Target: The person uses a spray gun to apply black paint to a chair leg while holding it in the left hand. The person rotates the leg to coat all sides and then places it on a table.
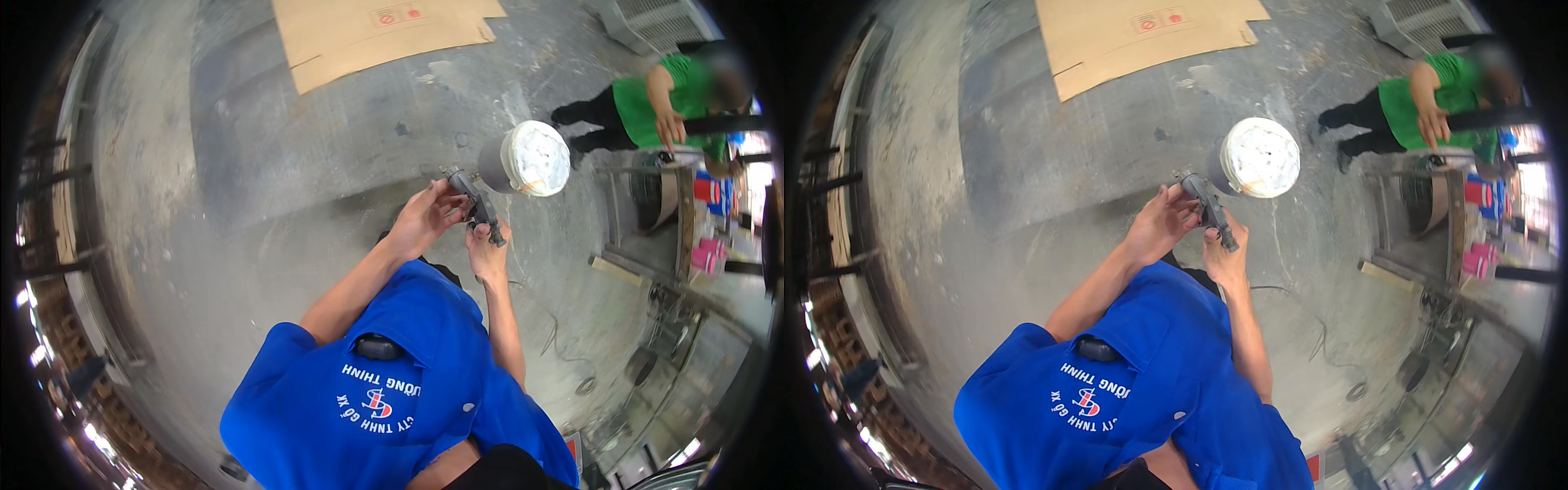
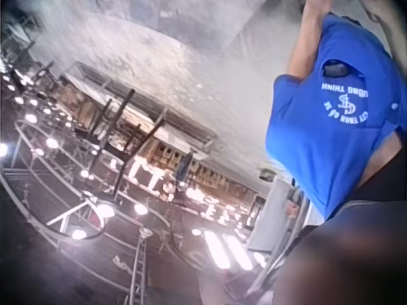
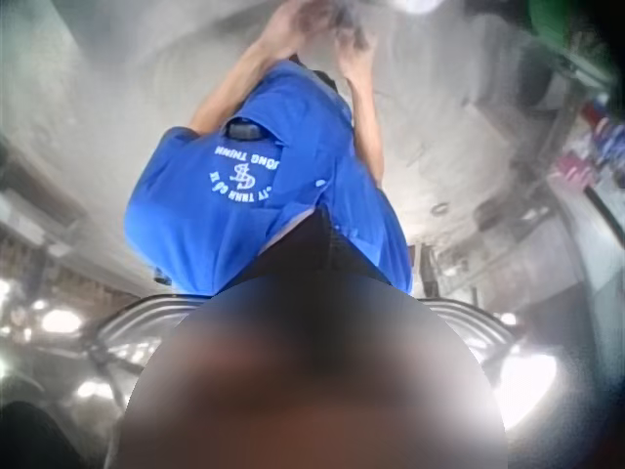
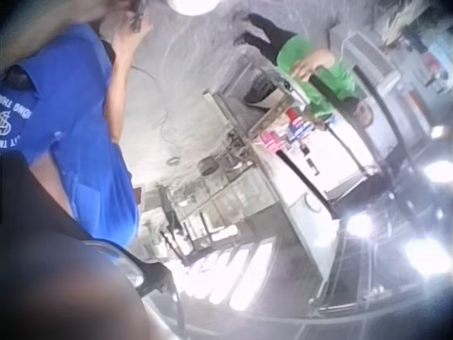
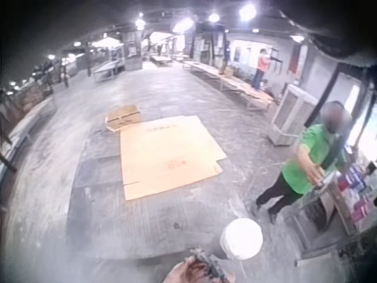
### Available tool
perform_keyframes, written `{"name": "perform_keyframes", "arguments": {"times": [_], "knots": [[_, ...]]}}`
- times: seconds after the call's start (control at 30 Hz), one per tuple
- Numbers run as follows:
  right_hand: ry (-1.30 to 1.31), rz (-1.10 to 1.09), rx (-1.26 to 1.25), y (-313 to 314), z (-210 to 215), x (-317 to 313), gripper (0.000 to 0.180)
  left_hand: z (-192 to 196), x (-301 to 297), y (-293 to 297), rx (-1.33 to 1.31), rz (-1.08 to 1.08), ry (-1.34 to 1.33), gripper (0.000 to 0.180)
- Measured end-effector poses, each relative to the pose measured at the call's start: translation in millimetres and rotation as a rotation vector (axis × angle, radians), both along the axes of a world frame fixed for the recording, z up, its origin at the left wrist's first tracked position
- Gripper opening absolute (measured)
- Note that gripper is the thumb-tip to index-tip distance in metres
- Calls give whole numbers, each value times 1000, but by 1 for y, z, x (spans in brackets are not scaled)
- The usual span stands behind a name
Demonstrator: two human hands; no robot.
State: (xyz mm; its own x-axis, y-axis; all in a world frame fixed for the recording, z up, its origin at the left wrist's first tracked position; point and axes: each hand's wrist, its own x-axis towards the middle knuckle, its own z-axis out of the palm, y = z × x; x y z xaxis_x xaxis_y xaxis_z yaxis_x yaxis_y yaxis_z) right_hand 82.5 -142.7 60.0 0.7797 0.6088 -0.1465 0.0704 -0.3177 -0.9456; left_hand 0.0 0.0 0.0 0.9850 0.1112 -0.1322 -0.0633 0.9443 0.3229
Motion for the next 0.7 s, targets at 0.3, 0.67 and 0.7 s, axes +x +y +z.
{"name": "perform_keyframes", "arguments": {"times": [0.3, 0.67, 0.7], "knots": [[61, 42, 65, 10, -9, 5, 88, 11, 17, -14, -141, 128, 144, 52], [5, -149, -57, -32, -32, 15, 64, -14, 34, -23, 144, -124, 483, 38], [-15, -189, -43, -35, -40, 13, 63, -20, 30, -17, 247, -149, 560, 38]]}}
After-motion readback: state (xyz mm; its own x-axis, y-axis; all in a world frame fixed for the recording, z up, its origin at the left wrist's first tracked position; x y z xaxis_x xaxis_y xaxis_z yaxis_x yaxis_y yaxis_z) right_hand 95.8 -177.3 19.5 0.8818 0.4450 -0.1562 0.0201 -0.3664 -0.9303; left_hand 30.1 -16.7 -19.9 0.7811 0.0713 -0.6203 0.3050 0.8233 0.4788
